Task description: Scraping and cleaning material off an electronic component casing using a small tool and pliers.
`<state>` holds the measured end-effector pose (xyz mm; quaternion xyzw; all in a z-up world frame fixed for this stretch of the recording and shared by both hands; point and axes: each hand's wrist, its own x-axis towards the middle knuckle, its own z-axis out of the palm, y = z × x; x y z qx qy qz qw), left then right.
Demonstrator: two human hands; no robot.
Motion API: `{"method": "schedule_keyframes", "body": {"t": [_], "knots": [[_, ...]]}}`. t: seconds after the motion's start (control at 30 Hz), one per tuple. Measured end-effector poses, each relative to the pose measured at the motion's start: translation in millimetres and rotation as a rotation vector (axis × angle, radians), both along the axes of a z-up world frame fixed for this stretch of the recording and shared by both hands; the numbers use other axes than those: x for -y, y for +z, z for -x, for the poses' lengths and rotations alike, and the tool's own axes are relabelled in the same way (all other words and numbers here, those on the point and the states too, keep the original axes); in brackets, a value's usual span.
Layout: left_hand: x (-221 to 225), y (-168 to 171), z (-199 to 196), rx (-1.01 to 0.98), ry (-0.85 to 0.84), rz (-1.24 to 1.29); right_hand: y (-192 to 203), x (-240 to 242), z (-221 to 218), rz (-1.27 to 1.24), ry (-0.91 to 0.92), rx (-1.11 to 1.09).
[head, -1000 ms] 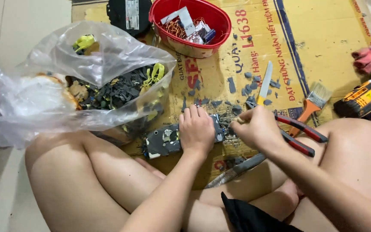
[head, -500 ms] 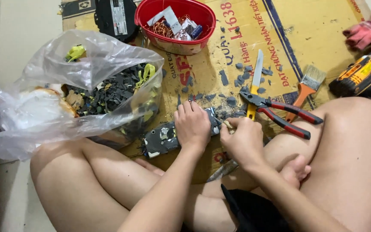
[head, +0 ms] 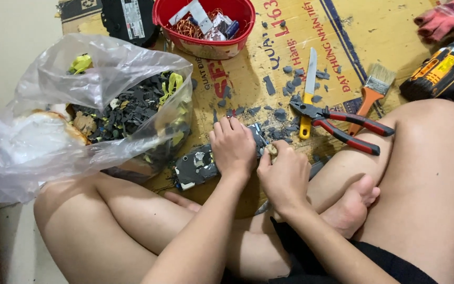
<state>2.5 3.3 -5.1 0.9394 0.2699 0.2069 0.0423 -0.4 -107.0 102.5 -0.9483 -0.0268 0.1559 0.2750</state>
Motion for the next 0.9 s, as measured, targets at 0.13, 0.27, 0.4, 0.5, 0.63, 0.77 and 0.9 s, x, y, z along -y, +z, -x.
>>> {"method": "schedule_keyframes", "body": {"t": [0.13, 0.27, 0.4, 0.5, 0.63, 0.77, 0.9], "knots": [[-0.2, 0.8, -0.5, 0.0, 0.004, -0.006, -3.3, -2.5, 4.5, 0.001, 0.005, 0.009], [-0.2, 2.1, 0.7, -0.008, 0.006, -0.009, -7.4, -4.1, 11.8, -0.011, -0.014, 0.026], [-2.5, -2.8, -0.3, 0.004, -0.001, -0.028, -15.1, -2.8, 15.6, -0.012, 0.004, 0.032], [-1.7, -4.0, -0.5, 0.023, 0.004, -0.032, -19.5, -1.4, 17.8, 0.017, 0.054, 0.054], [-14.0, -0.1, -7.2, 0.035, -0.007, -0.101, -36.9, -24.1, 21.8, -0.075, 0.061, 0.063], [-1.2, 0.2, 8.8, 0.029, 0.004, -0.059, -22.7, 1.6, 30.8, -0.042, 0.071, 0.031], [-1.2, -0.3, 0.7, 0.05, -0.015, -0.056, -7.3, 24.1, 4.4, 0.034, 0.101, 0.027]]}}
